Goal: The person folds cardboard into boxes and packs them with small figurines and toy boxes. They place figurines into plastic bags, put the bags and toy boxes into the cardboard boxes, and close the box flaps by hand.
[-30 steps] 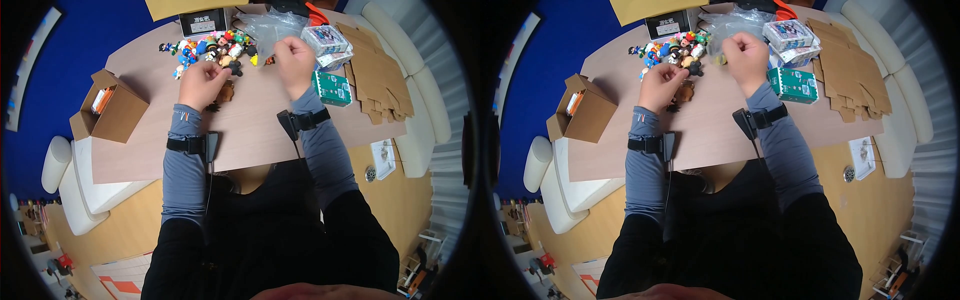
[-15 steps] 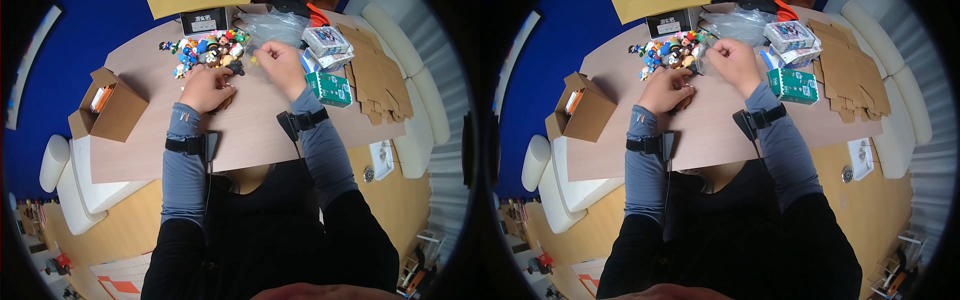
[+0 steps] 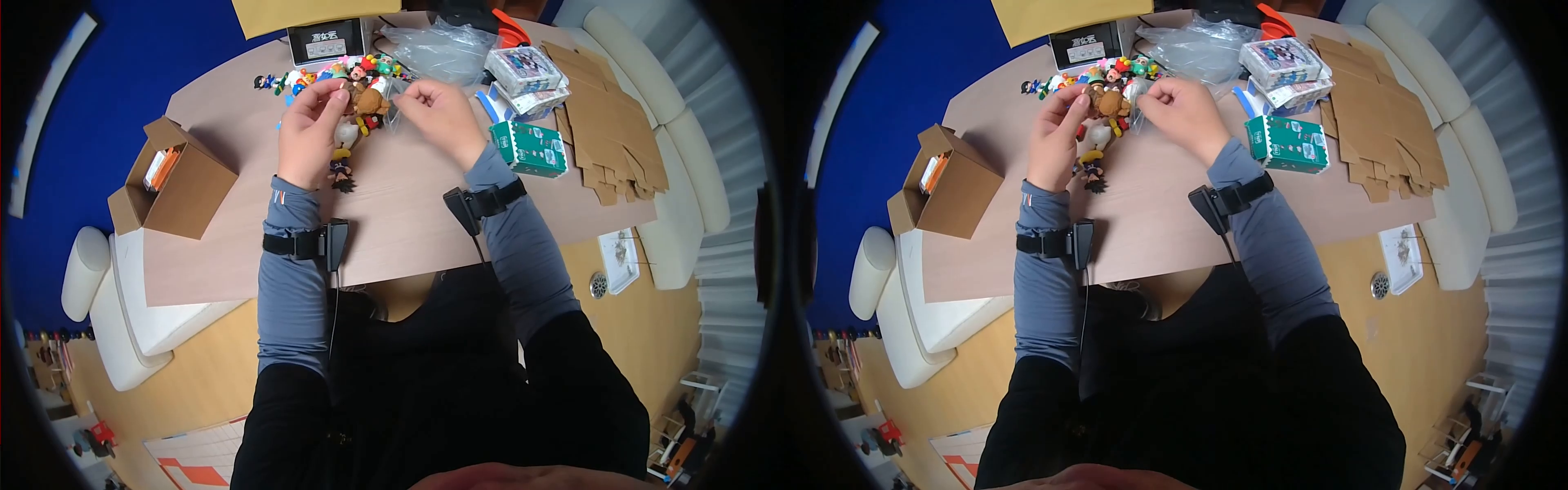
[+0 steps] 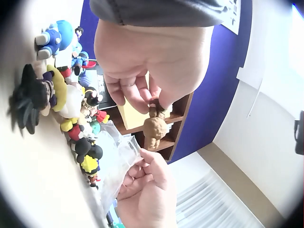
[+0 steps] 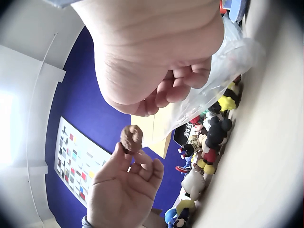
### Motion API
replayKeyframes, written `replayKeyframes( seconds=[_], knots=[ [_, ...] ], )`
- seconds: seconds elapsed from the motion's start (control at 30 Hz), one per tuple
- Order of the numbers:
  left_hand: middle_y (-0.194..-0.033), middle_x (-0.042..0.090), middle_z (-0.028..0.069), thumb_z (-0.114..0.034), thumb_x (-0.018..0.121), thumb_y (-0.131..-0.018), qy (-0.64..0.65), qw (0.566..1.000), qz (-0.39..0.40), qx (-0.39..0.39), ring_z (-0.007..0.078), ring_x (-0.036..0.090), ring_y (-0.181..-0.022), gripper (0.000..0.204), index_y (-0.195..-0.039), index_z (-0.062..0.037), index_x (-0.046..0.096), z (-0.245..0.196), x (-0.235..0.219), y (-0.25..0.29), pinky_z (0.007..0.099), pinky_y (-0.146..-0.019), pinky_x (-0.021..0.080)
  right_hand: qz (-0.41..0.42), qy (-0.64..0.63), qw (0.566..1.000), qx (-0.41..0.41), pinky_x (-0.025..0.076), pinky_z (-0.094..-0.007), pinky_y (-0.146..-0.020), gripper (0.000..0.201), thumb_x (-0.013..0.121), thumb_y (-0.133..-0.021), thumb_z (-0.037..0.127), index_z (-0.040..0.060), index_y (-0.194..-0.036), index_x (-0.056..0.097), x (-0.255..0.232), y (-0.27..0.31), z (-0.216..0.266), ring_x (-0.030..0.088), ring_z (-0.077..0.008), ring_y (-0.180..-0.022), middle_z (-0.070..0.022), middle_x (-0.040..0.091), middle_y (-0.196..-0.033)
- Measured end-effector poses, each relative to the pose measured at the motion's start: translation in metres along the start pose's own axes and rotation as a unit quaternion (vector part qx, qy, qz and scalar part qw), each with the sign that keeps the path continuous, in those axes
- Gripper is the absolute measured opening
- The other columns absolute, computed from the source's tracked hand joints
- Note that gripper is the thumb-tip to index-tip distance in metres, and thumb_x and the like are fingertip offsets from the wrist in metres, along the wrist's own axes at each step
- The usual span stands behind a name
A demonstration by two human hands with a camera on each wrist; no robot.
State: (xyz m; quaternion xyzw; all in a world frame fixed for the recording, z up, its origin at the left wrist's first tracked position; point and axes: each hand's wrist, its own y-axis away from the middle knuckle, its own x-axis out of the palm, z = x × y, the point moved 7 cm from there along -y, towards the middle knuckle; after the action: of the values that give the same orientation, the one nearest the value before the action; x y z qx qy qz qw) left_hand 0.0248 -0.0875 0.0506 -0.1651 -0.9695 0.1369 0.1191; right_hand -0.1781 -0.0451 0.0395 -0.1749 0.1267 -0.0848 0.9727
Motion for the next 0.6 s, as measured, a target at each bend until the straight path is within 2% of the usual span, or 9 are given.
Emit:
replayKeyframes(
  seconds=[0.03,0.23,0.33,0.37,0.43,0.47,0.53,0.57,0.6],
  knots=[
    [-0.1,0.069,0.0034,-0.014,0.068,-0.099,0.0,1.0,0.001,0.0,0.0109,0.067,-0.087,0.027,-0.12,0.003,0.065,-0.001,0.002,0.001,0.0246,-0.08,0.055,0.004,0.01,1.0,-0.001,0.042,-0.0241,-0.055,0.019,0.071,-0.089,0.017,-0.0001,-0.08,0.068,0.001,0.0,0.0,0.051,-0.0039,-0.062,0.0027,0.062,-0.067],
    [-0.097,0.069,0.004,-0.01,0.071,-0.096,-0.03,0.999,-0.02,-0.007,0.0104,0.068,-0.087,0.021,-0.113,0.0026,0.066,0.004,0.008,0.005,0.0234,-0.077,0.055,0.016,-0.002,1.0,0.001,0.044,-0.0246,-0.056,0.019,0.071,-0.089,0.018,0.0002,-0.081,0.069,0.002,-0.001,-0.001,0.052,-0.0046,-0.063,0.0024,0.062,-0.068],
    [-0.1,0.07,0.0058,-0.012,0.07,-0.098,-0.044,0.999,-0.017,-0.01,0.0122,0.068,-0.089,0.02,-0.112,0.0014,0.065,0.002,0.01,0.006,0.0257,-0.082,0.055,0.028,-0.003,0.999,-0.018,0.045,-0.0241,-0.057,0.019,0.071,-0.09,0.018,0.0001,-0.083,0.07,0.004,0.0,0.003,0.053,-0.0045,-0.064,0.0023,0.063,-0.07],
    [-0.096,0.07,0.005,-0.011,0.071,-0.097,-0.047,0.999,-0.012,-0.024,0.011,0.068,-0.087,0.019,-0.109,0.002,0.065,0.0,0.014,0.007,0.024,-0.079,0.055,0.026,-0.003,0.999,-0.017,0.045,-0.0241,-0.057,0.019,0.071,-0.09,0.018,0.0001,-0.083,0.07,0.004,0.001,0.005,0.053,-0.0045,-0.064,0.0023,0.063,-0.07],
    [-0.092,0.069,0.0042,-0.01,0.073,-0.095,-0.05,0.998,-0.009,-0.038,0.0098,0.068,-0.085,0.019,-0.107,0.0027,0.065,0.002,0.016,0.008,0.0224,-0.075,0.055,0.05,-0.01,0.999,0.0,0.039,-0.0206,-0.057,0.016,0.068,-0.096,0.015,0.0038,-0.084,0.068,0.009,0.005,0.009,0.048,-0.0001,-0.067,0.0079,0.06,-0.075],
    [-0.093,0.07,0.0048,-0.01,0.073,-0.095,-0.045,0.998,0.022,-0.047,0.0096,0.068,-0.085,0.019,-0.107,0.0029,0.065,0.007,0.02,0.008,0.0221,-0.076,0.055,0.05,-0.01,0.999,0.0,0.039,-0.0206,-0.057,0.016,0.068,-0.096,0.015,0.0038,-0.084,0.068,0.009,0.005,0.011,0.048,-0.0001,-0.067,0.0079,0.06,-0.075],
    [-0.095,0.071,0.0052,-0.008,0.073,-0.095,-0.024,0.994,0.08,-0.073,0.0092,0.068,-0.086,0.02,-0.11,0.0034,0.066,0.016,0.028,0.01,0.0216,-0.078,0.055,0.057,-0.026,0.998,0.004,0.046,-0.0231,-0.059,0.017,0.071,-0.091,0.016,-0.0001,-0.085,0.071,0.011,0.005,0.013,0.055,-0.0039,-0.068,0.0021,0.065,-0.073],
    [-0.095,0.071,0.0052,-0.008,0.073,-0.095,-0.024,0.994,0.08,-0.073,0.0092,0.068,-0.086,0.02,-0.11,0.0034,0.066,0.019,0.027,0.01,0.0216,-0.078,0.055,0.057,-0.026,0.998,0.005,0.046,-0.0231,-0.059,0.017,0.071,-0.091,0.016,-0.0001,-0.085,0.071,0.01,0.005,0.012,0.055,-0.0039,-0.068,0.0021,0.065,-0.073],
    [-0.096,0.071,0.0048,-0.008,0.072,-0.096,-0.062,0.99,0.104,-0.078,0.0089,0.068,-0.086,0.02,-0.111,0.0031,0.066,0.023,0.028,0.011,0.0218,-0.078,0.056,0.065,-0.026,0.997,0.009,0.046,-0.0232,-0.06,0.017,0.071,-0.091,0.016,-0.0001,-0.085,0.071,0.01,0.006,0.011,0.056,-0.004,-0.068,0.0018,0.066,-0.074]
  ],
)
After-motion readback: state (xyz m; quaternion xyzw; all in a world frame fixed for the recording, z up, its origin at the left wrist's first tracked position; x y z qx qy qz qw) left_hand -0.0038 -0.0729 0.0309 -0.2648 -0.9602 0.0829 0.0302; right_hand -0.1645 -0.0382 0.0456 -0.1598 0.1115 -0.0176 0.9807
